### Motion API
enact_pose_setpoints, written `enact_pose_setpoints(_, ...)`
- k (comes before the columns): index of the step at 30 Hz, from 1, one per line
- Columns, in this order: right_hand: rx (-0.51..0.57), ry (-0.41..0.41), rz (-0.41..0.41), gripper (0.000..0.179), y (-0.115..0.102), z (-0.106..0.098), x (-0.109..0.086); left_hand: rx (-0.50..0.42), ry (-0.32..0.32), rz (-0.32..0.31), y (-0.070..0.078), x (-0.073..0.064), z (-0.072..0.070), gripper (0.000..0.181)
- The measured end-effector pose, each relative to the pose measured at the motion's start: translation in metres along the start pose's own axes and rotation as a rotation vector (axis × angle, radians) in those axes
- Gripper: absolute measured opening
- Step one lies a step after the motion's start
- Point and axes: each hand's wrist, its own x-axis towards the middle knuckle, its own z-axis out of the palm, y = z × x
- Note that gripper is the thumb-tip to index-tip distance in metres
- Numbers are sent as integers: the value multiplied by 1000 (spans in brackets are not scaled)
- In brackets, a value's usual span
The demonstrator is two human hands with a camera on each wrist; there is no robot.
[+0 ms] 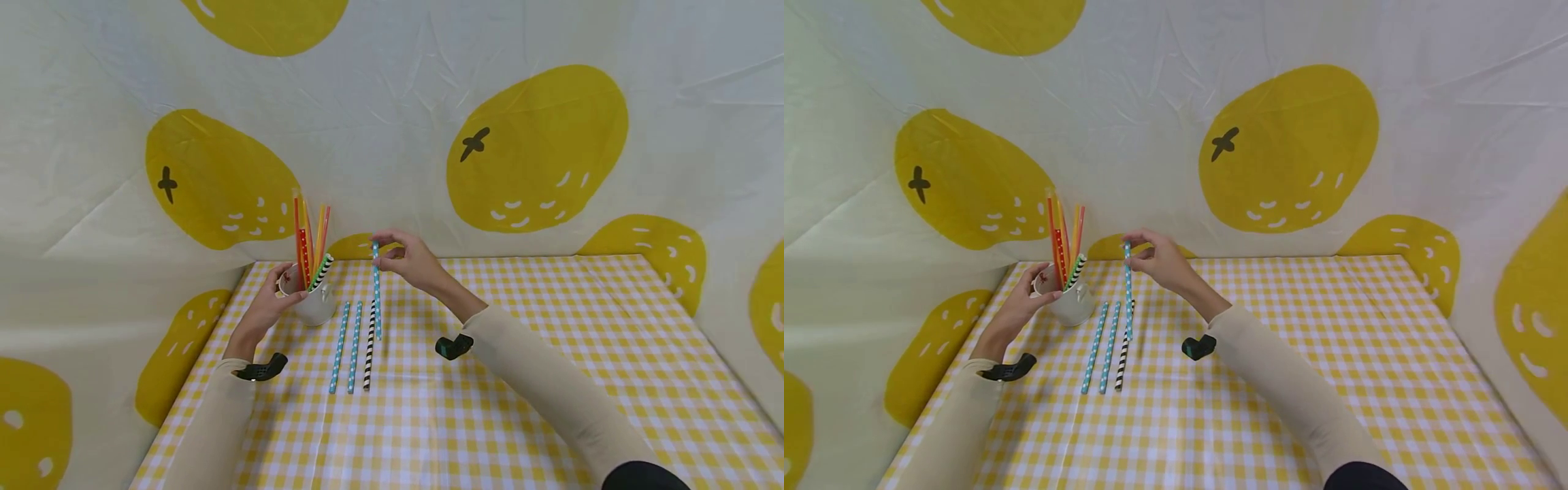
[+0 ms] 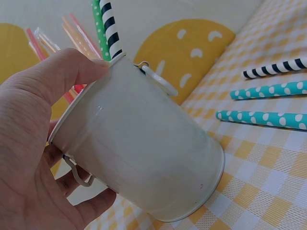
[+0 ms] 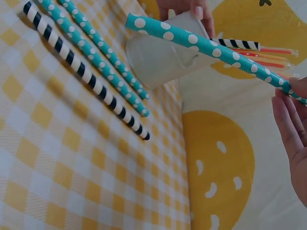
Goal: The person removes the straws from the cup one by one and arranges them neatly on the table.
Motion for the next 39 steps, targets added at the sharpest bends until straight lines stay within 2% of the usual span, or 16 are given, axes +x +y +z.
enact_pose_setpoints(6, -34, -21, 72, 33, 15, 0, -9, 2, 0, 7, -1, 0, 0, 88)
enact_pose_setpoints(13, -18, -71, 161, 39, 31, 1, -16, 15, 21, 20, -31, 17, -6, 87)
enact_pose_setpoints(14, -15, -76, 175, 40, 33, 2, -16, 20, 23, 23, -31, 17, -5, 88)
enact_pose_setpoints(18, -36, -87, 223, 42, 42, 4, -19, 28, 24, 28, -30, 16, -5, 89)
enact_pose_setpoints(25, -139, -87, 318, 41, 56, 13, -24, 23, 28, 17, -30, 16, -6, 88)
enact_pose_setpoints(30, -170, -107, 401, 43, 62, 17, -26, 11, 16, 2, -23, 13, -5, 87)
enact_pose_setpoints(34, -209, -139, 415, 40, 68, 19, -27, 17, 6, 1, -8, 5, -2, 86)
enact_pose_setpoints(39, -346, -182, 399, 38, 74, 22, -28, 13, 3, -4, 0, -1, 0, 85)
